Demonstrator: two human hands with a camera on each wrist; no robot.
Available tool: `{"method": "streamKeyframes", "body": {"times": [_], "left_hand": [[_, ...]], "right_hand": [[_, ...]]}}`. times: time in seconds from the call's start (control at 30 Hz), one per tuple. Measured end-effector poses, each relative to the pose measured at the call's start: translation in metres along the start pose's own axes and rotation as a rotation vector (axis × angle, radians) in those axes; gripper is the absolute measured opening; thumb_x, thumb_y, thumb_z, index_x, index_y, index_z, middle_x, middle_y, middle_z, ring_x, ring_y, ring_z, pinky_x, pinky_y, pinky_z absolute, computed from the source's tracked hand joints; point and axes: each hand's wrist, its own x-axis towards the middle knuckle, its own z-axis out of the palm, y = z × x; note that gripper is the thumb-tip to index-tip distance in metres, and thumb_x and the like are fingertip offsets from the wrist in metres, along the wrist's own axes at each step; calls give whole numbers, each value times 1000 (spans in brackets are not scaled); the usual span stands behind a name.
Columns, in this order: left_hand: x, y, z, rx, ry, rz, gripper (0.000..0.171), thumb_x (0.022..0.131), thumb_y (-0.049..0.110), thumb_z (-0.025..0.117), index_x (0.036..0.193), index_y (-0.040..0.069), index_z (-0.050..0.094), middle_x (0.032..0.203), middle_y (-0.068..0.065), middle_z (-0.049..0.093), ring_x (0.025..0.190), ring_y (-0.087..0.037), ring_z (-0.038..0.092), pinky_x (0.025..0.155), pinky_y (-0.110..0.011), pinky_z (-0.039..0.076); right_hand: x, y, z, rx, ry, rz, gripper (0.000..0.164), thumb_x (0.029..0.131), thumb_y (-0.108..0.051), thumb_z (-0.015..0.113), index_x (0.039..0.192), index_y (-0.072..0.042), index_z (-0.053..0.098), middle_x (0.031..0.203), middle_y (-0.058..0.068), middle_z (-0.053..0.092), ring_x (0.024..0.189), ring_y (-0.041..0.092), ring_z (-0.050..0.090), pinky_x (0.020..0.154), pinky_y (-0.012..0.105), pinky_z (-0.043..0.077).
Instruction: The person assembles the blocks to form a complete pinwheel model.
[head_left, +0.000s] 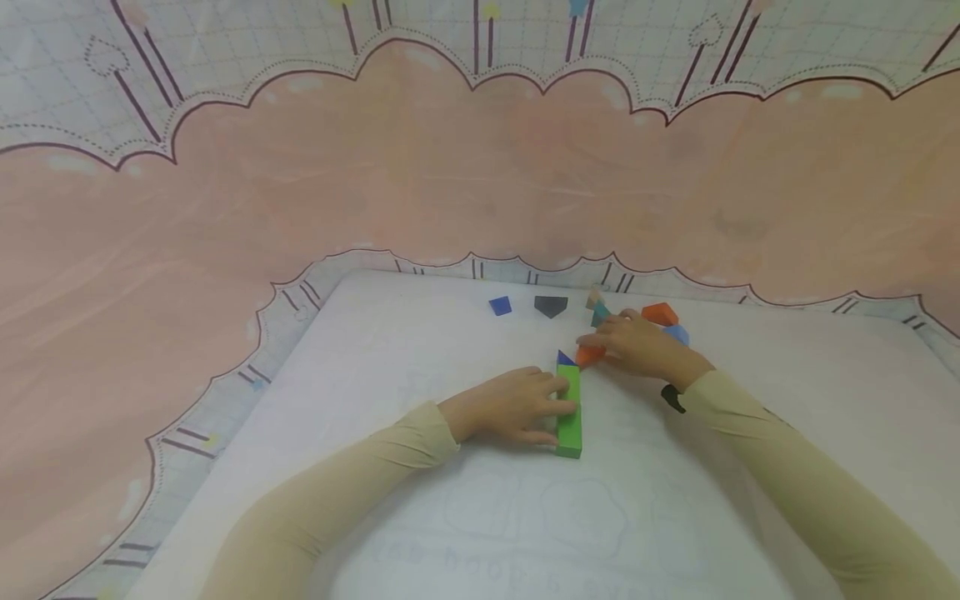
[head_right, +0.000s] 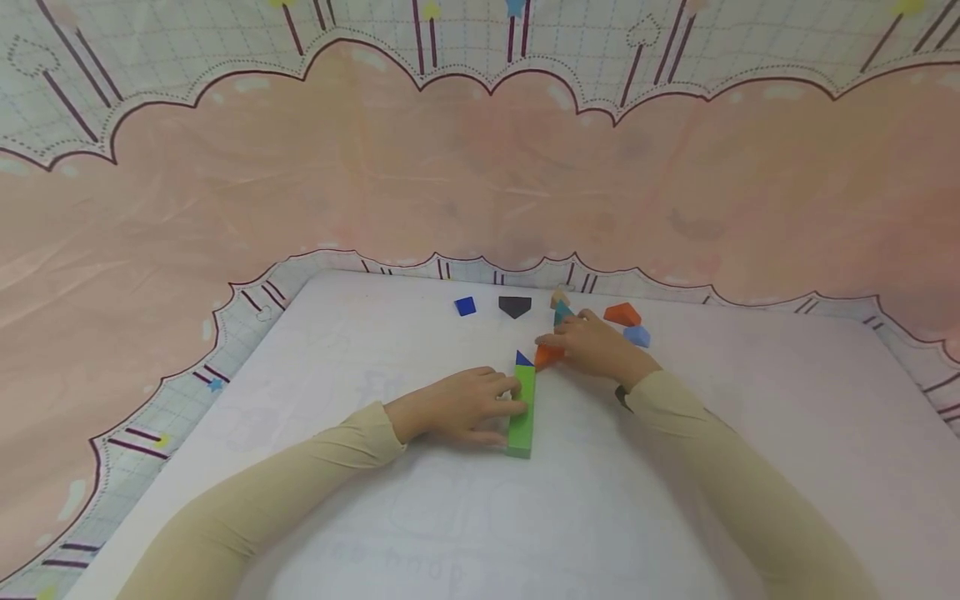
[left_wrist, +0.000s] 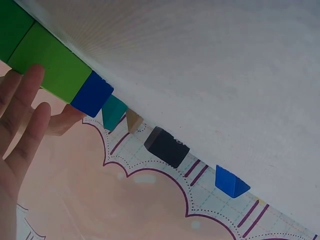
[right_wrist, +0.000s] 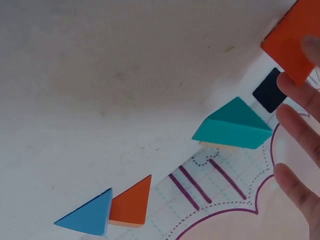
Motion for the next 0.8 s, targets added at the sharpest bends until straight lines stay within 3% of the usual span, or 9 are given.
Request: {"method": "streamKeyframes", "body": {"times": [0.1, 0.23, 0.33, 0.5, 0.63, 0.8], "left_hand": [[0, 0, 0, -3, -2, -4, 45, 90, 55, 48, 121, 22, 51, 111, 1, 51, 96, -11, 50, 90, -28, 44], [0, 0, 0, -2, -2, -6, 45, 90, 55, 48, 120, 22, 51, 111, 1, 51, 96, -11, 50, 90, -28, 44], [0, 1, 1, -5, -6, -7, 45, 91, 55, 48, 121, 22, 51, 112, 1, 50, 97, -11, 50, 90, -28, 44], [0, 1, 1, -4, -7, -9, 45, 91, 55, 48, 121, 22, 51, 111, 1, 50, 96, -11, 49, 88, -27, 44], [0, 2, -1, 0, -11, -11, 45, 91, 54, 48, 122, 22, 51, 111, 1, 51, 96, -11, 50, 89, -27, 44], [0, 2, -2, 5, -12, -12, 45, 90, 54, 49, 123, 22, 51, 112, 0, 51, 95, -11, 51, 90, -28, 45]], "right_hand": [[0, -3, -1, 15, -6, -7, 39, 78, -10, 74, 115, -20, 67, 97, 2, 71, 93, 24, 63, 88, 44, 49], [0, -3, 1, 8, -15, 27, 29, 80, -15, 74, 108, -16, 69, 95, 2, 72, 92, 24, 63, 88, 43, 47], [-2, -1, 1, -6, -22, 58, 19, 82, -22, 72, 98, -12, 70, 85, 1, 70, 84, 22, 61, 85, 42, 46], [-8, -1, -6, -36, -58, 90, 18, 86, -29, 65, 83, -11, 67, 65, -2, 58, 70, 19, 52, 76, 40, 45], [-15, 1, -11, -40, -90, 103, 12, 81, -17, 66, 88, -8, 69, 75, 3, 64, 76, 22, 55, 80, 43, 45], [-22, 3, -12, -18, -76, 76, 34, 78, -2, 68, 111, -13, 67, 98, 7, 69, 94, 27, 61, 91, 50, 44]]}}
